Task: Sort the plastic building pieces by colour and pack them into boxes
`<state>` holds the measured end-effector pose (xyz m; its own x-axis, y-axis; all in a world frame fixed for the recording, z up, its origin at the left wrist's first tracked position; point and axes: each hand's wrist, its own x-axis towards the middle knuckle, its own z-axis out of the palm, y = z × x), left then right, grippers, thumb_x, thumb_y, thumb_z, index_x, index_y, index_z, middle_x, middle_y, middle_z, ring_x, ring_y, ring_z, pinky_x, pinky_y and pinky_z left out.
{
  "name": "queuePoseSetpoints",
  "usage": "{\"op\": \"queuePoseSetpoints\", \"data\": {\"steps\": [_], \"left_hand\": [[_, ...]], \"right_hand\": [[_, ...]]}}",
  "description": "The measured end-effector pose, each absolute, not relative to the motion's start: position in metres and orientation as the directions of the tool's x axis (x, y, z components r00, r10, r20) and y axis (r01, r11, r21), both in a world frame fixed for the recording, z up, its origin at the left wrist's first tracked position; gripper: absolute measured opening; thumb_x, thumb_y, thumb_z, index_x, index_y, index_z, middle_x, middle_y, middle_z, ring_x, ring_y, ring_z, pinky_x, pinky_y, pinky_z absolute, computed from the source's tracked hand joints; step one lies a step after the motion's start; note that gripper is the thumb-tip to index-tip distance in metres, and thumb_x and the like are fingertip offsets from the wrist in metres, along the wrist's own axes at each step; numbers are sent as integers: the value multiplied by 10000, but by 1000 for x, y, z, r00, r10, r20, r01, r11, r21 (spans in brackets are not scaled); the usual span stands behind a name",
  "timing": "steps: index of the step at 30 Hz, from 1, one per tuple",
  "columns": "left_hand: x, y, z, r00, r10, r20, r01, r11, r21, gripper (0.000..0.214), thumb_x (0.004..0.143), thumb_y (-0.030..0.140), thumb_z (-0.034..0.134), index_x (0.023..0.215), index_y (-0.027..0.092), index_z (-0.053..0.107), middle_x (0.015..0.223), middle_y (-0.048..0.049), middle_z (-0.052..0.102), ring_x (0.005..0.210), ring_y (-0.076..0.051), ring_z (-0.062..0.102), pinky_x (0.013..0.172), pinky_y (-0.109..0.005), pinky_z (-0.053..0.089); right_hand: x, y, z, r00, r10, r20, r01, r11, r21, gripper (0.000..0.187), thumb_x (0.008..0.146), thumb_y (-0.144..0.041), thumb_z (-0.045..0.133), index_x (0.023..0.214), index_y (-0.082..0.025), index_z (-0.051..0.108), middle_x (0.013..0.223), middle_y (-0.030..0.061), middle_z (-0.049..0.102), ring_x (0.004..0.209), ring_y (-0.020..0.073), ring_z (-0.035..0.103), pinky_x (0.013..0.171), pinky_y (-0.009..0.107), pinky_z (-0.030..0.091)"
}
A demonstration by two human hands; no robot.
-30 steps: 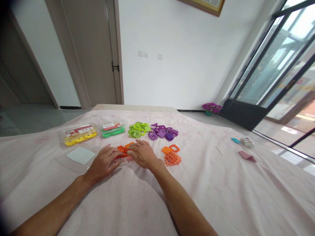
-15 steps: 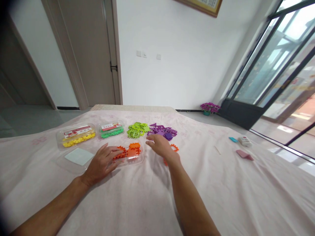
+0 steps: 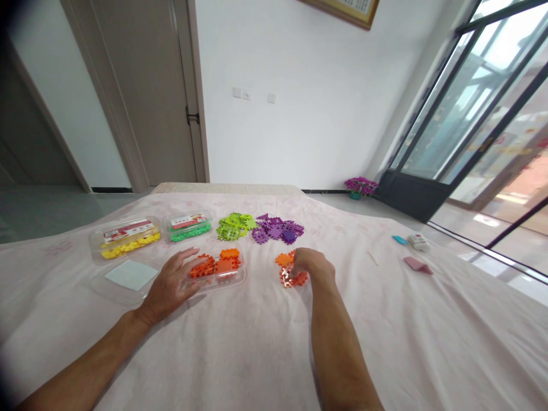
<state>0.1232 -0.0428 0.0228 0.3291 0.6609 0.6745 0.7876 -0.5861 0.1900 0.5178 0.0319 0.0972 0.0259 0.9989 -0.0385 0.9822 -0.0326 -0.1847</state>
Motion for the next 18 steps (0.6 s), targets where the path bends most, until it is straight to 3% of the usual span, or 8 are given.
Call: {"op": "queuePoseSetpoints", "data": {"steps": [3,6,10,18], "left_hand": [[124,-40,19,179,755,631,790,-493,365,681,802,508,697,1391,240,484,1493,-146,371,1387,-335,392,1133,-531,368],[123,-38,14,103,853,511,752,-403,522,778,767,558,710,1432,253,443,1536,-135,299,1433,-336,334,1142,-515,369],[122,-37,12,97,898,430,712,-365,601,776,771,580,695,1435,264,445,1536,-120,312,1425,-312,357,1149,-479,370],[122,-37,12,92,884,459,730,-373,572,721,778,587,687,1394,267,490,1498,-104,362,1412,-301,383,1147,-461,378]], "right_hand": [[512,33,102,-1,957,-289,984,-51,-170,420,488,-303,878,884,-241,753,871,60,724,825,250,676,712,335,483],[507,34,107,-58,921,-385,983,-15,-183,476,543,-290,843,999,-219,730,961,62,723,878,250,669,741,327,481],[503,33,110,-91,922,-375,986,30,-166,488,571,-276,820,1043,-229,709,1029,53,708,921,243,653,756,307,472],[486,24,120,-119,945,-306,991,91,-103,436,568,-237,802,995,-250,715,992,31,709,860,228,648,688,281,431]]}}
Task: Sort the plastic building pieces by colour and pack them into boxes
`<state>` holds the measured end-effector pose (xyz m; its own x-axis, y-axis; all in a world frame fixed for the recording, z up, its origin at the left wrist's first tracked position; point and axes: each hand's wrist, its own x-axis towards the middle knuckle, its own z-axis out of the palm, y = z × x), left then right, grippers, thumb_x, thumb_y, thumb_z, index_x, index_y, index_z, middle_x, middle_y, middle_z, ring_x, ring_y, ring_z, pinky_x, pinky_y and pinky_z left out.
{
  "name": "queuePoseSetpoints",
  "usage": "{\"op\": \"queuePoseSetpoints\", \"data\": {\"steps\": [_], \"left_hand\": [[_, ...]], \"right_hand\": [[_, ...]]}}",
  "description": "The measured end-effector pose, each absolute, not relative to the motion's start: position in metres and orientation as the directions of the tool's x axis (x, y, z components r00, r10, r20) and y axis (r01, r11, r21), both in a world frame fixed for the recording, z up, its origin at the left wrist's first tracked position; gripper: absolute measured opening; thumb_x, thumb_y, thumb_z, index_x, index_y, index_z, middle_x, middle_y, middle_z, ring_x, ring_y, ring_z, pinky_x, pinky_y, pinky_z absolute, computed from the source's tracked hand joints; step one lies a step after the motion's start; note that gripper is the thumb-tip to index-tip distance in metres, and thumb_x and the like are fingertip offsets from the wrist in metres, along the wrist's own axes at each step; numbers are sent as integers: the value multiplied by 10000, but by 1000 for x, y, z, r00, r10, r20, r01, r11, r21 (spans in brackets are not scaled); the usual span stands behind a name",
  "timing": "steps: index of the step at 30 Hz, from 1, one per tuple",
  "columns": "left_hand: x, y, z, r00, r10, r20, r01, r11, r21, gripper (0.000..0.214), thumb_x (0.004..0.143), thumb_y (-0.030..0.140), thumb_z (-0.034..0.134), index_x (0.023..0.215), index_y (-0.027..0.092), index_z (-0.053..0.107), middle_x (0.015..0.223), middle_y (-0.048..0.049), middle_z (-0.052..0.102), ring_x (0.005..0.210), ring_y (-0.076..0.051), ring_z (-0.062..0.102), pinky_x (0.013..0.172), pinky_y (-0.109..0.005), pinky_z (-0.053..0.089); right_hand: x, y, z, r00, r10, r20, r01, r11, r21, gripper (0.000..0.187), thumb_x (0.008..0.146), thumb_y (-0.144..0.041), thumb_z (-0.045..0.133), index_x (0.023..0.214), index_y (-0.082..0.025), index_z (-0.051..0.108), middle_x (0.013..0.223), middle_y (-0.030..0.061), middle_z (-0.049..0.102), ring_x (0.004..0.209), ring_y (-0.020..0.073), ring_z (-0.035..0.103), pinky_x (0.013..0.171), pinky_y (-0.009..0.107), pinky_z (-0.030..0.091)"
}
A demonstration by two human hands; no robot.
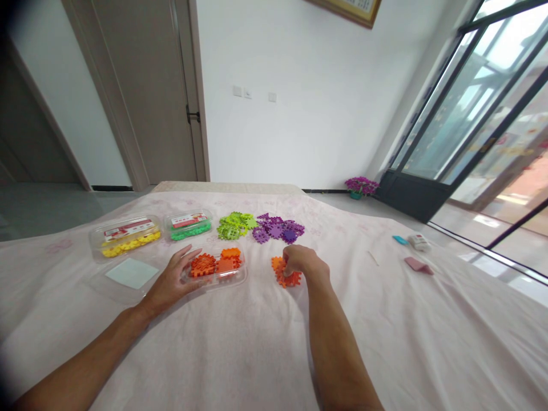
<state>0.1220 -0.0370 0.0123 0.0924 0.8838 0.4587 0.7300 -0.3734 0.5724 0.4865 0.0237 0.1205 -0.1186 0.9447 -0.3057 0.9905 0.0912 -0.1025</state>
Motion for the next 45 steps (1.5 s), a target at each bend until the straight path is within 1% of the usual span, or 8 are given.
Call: {"op": "queuePoseSetpoints", "data": {"steps": [7,13,16,21,25,33,38,45], "left_hand": [[122,-38,12,138,881,452,709,-406,577,734,782,587,687,1400,250,479,1503,-129,347,1413,-309,375,1149,-485,370],[124,-39,13,144,889,435,699,-403,591,740,787,597,677,1408,261,455,1515,-128,321,1410,-307,378,1146,-495,372],[124,-40,14,157,886,436,712,-408,572,742,788,592,678,1415,267,451,1516,-120,326,1417,-307,368,1155,-491,361],[126,-43,16,198,887,418,712,-423,560,746,800,585,665,1438,271,438,1535,-118,333,1402,-314,393,1140,-491,384],[127,-44,13,254,872,419,686,-468,557,778,802,569,672,1473,301,385,1547,-110,326,1390,-314,412,1106,-486,430],[131,-47,21,303,803,513,695,-555,457,891,817,554,665,1539,294,212,1562,-134,302,1436,-315,329,1146,-515,360],[136,-53,30,429,701,570,723,-645,249,708,857,515,630,1472,258,393,1550,-152,343,1416,-331,351,1146,-527,334],[138,-54,32,534,632,562,705,-699,117,441,927,409,552,1349,281,554,1425,-77,543,1371,-277,423,1167,-509,295]], "right_hand": [[468,19,130,-244,964,-108,943,210,-258,263,657,-173,716,918,-207,719,902,23,723,775,167,630,622,234,382],[465,21,113,-263,932,-248,945,197,-259,196,653,-209,743,848,-233,737,837,14,724,708,170,626,620,250,391],[464,26,107,-284,947,-147,894,207,-397,193,703,-209,690,893,-221,719,838,15,715,727,170,623,667,261,423],[435,27,106,-274,941,198,437,306,-846,291,806,-280,594,1072,-169,637,899,38,691,810,175,625,752,289,475],[392,15,99,-263,946,188,186,240,-953,335,812,-356,608,1082,-159,619,905,36,670,801,173,615,753,308,494],[357,9,75,-298,946,130,315,226,-922,444,857,-338,594,1279,-202,574,1171,77,658,947,195,652,819,327,537],[368,7,86,-341,908,245,567,406,-717,307,857,-183,530,1112,-213,698,1116,48,711,999,188,659,900,302,508],[361,-15,101,-629,749,209,550,619,-561,369,800,-93,523,1045,-232,763,1038,23,756,959,178,674,901,267,477]]}}
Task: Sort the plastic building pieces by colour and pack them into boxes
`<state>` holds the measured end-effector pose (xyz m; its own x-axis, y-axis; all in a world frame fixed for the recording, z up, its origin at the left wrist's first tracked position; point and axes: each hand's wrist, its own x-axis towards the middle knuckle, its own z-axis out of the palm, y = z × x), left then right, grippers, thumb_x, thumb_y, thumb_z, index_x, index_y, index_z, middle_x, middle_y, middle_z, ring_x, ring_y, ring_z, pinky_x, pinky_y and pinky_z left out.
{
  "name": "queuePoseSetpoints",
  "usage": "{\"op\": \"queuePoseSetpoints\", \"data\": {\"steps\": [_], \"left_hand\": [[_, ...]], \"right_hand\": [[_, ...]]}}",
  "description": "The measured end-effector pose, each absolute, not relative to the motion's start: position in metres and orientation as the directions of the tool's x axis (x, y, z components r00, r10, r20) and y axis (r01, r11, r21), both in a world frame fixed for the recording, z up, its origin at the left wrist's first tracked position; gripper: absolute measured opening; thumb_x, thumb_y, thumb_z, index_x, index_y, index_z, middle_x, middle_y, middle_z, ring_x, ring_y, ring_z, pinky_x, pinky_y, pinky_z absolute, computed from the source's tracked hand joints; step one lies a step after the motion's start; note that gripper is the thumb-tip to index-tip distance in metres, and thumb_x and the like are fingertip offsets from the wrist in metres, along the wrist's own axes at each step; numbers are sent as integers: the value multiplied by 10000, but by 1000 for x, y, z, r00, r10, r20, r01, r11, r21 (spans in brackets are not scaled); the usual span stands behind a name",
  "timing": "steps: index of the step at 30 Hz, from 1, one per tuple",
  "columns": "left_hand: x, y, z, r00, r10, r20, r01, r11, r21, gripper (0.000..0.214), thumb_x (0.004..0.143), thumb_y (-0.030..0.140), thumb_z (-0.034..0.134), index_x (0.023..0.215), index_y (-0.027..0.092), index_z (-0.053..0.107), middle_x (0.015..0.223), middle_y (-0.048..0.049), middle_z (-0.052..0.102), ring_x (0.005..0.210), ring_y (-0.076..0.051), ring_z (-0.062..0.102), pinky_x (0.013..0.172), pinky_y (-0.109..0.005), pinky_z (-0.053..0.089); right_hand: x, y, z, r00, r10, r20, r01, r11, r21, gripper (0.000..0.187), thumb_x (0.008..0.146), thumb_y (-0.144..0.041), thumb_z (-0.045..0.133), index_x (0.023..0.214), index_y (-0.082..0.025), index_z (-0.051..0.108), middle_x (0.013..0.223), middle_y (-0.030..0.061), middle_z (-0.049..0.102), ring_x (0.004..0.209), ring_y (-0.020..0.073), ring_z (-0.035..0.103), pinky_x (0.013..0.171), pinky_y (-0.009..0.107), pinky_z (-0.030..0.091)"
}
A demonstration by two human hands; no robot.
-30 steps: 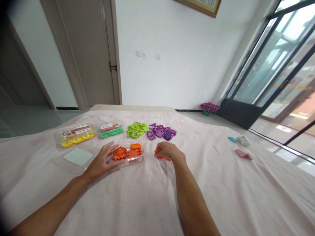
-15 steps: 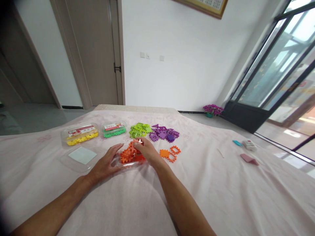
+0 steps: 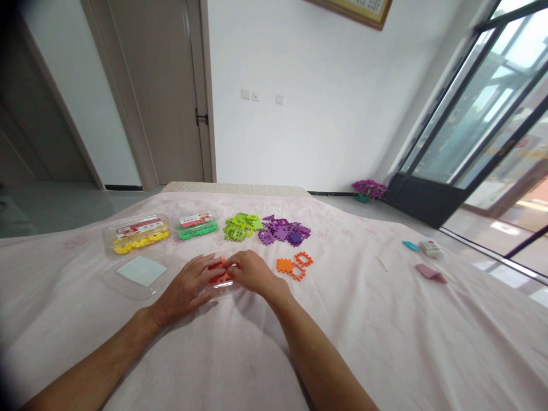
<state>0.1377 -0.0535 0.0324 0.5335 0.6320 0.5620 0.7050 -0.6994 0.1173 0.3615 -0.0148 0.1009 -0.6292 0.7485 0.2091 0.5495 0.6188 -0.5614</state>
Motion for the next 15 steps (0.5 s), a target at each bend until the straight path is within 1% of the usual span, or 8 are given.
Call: {"op": "queuePoseSetpoints", "data": {"steps": [2,4,6,9,10,12,15], "left_hand": [[136,-51,31,526,642,557,723,-683,104,467,928,408,546,1376,277,533,1422,-70,551,1364,-278,431,1169,-512,281],[134,-49,28,505,657,560,749,-656,94,489,922,401,555,1396,287,516,1413,-63,562,1365,-284,430,1170,-520,268],[133,-48,27,479,674,562,777,-623,84,482,922,366,556,1398,306,515,1400,-55,574,1368,-287,427,1171,-531,252],[132,-49,27,451,684,574,805,-589,70,455,928,314,540,1383,317,530,1384,-50,589,1361,-287,439,1169,-543,240],[132,-49,27,449,681,579,806,-588,66,455,927,317,542,1381,310,532,1381,-55,592,1355,-287,445,1167,-544,243],[131,-50,27,455,674,582,801,-595,63,463,921,344,553,1381,293,534,1380,-67,592,1344,-286,459,1168,-541,245],[131,-50,28,470,664,581,786,-614,67,464,927,349,545,1385,280,530,1382,-73,591,1335,-268,472,1179,-527,235]], "right_hand": [[360,-16,99,-658,723,210,535,646,-545,387,790,-82,532,1062,-237,759,1039,21,756,966,175,671,905,262,472],[362,-12,99,-637,733,241,537,646,-543,383,795,-78,535,1070,-228,755,1062,28,750,989,171,668,918,262,469],[371,-4,101,-577,768,279,563,621,-546,345,822,-96,536,1067,-208,751,1082,42,745,1004,170,668,921,263,471],[396,11,107,-429,846,316,679,533,-505,297,871,-140,533,1081,-188,737,1114,61,737,1028,179,666,918,272,471],[406,15,109,-377,875,304,736,482,-475,289,882,-155,534,1091,-187,732,1125,66,733,1034,187,665,916,278,469],[427,23,111,-272,933,236,847,348,-401,294,891,-186,542,1128,-184,716,1149,80,723,1048,209,660,917,294,464],[451,32,106,-172,983,72,938,185,-294,368,843,-227,614,1201,-178,681,1222,103,687,1098,238,638,919,309,456]]}}
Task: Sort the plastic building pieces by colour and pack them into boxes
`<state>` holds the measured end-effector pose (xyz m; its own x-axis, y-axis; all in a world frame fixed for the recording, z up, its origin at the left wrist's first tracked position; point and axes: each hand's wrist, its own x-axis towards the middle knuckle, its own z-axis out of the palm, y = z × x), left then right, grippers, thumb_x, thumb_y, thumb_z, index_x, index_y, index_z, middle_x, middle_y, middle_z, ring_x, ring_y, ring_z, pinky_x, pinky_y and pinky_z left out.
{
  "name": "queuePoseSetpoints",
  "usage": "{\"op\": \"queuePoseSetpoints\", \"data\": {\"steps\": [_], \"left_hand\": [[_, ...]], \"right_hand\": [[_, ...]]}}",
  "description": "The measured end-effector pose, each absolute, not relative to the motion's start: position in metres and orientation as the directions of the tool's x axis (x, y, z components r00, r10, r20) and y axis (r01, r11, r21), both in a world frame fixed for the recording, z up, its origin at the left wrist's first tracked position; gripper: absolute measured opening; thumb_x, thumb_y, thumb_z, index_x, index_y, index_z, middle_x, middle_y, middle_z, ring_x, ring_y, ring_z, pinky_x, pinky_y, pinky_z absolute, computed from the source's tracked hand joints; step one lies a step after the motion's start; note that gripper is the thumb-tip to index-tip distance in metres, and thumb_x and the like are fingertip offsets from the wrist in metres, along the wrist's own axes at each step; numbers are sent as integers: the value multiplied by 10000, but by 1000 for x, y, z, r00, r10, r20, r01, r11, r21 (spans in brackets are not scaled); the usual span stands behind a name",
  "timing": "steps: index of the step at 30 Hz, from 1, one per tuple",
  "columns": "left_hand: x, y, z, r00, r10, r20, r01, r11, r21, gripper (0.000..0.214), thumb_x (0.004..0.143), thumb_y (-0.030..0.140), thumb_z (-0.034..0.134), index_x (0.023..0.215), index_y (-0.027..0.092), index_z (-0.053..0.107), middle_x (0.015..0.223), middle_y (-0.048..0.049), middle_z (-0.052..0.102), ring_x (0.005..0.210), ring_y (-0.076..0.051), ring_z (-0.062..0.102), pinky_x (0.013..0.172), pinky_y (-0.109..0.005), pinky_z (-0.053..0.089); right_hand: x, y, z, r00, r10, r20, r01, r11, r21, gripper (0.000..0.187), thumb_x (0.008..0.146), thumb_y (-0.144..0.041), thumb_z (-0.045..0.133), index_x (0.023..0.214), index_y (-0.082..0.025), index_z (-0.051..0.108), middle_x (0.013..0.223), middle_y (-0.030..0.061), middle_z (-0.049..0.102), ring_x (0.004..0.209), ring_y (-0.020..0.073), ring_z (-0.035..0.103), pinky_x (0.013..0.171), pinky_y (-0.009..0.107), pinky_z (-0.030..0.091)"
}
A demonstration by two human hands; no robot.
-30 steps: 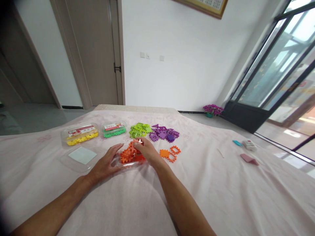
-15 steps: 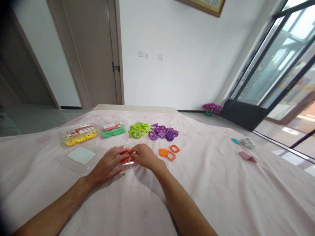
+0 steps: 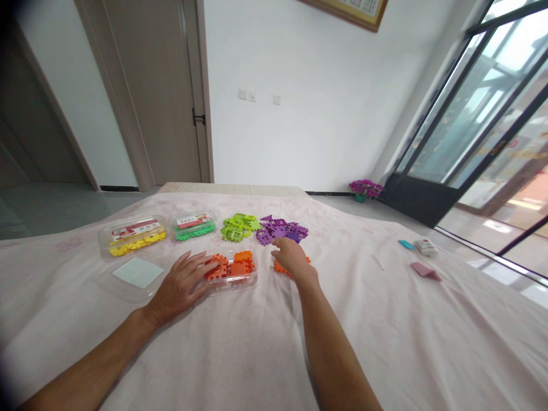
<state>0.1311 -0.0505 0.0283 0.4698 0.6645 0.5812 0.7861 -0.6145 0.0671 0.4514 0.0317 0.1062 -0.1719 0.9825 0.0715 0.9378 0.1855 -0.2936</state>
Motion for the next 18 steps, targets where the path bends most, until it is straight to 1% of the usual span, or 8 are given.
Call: {"op": "queuePoseSetpoints", "data": {"steps": [3,5,8,11,14,16,18], "left_hand": [[132,-50,29,483,657,579,768,-636,80,464,933,324,530,1395,279,521,1391,-73,587,1335,-248,480,1188,-507,230],[132,-50,29,480,661,577,764,-638,96,466,933,333,530,1395,282,522,1392,-76,586,1331,-246,487,1191,-506,223],[133,-50,29,468,673,573,767,-631,114,478,929,364,538,1399,277,519,1383,-86,593,1319,-250,500,1192,-513,218],[133,-51,29,465,678,570,771,-626,117,486,926,376,544,1399,271,518,1383,-86,595,1320,-252,499,1191,-507,220],[133,-51,29,470,680,563,772,-626,111,487,924,364,547,1400,269,515,1395,-81,586,1332,-252,487,1190,-503,221],[132,-51,28,473,677,564,770,-628,108,489,921,346,549,1403,271,512,1400,-80,581,1336,-253,483,1188,-505,225],[132,-50,27,473,675,566,770,-629,106,492,918,330,547,1405,274,510,1403,-81,578,1338,-254,481,1186,-505,232]], "right_hand": [[465,36,97,-140,988,-66,972,125,-197,515,735,-277,737,1239,-213,659,1250,102,666,1130,264,614,900,326,460],[468,37,91,-124,985,-116,985,108,-137,558,663,-286,795,1206,-239,676,1193,96,685,1105,279,619,865,336,467],[468,39,86,-114,984,-139,992,104,-77,505,603,-273,831,1094,-229,725,1106,107,694,1050,290,634,805,329,471],[468,39,87,-109,986,-126,993,103,-60,455,574,-278,843,1012,-206,740,1085,112,687,999,276,641,747,299,458],[471,39,92,-101,990,-95,990,90,-109,323,642,-270,788,952,-202,731,1013,81,704,922,228,644,688,262,420],[471,38,97,-104,993,-58,977,91,-194,185,721,-272,711,889,-198,720,903,51,710,827,187,638,646,246,388],[467,38,101,-135,991,-1,939,127,-319,134,774,-287,641,835,-186,705,791,24,692,730,155,614,612,237,363]]}}
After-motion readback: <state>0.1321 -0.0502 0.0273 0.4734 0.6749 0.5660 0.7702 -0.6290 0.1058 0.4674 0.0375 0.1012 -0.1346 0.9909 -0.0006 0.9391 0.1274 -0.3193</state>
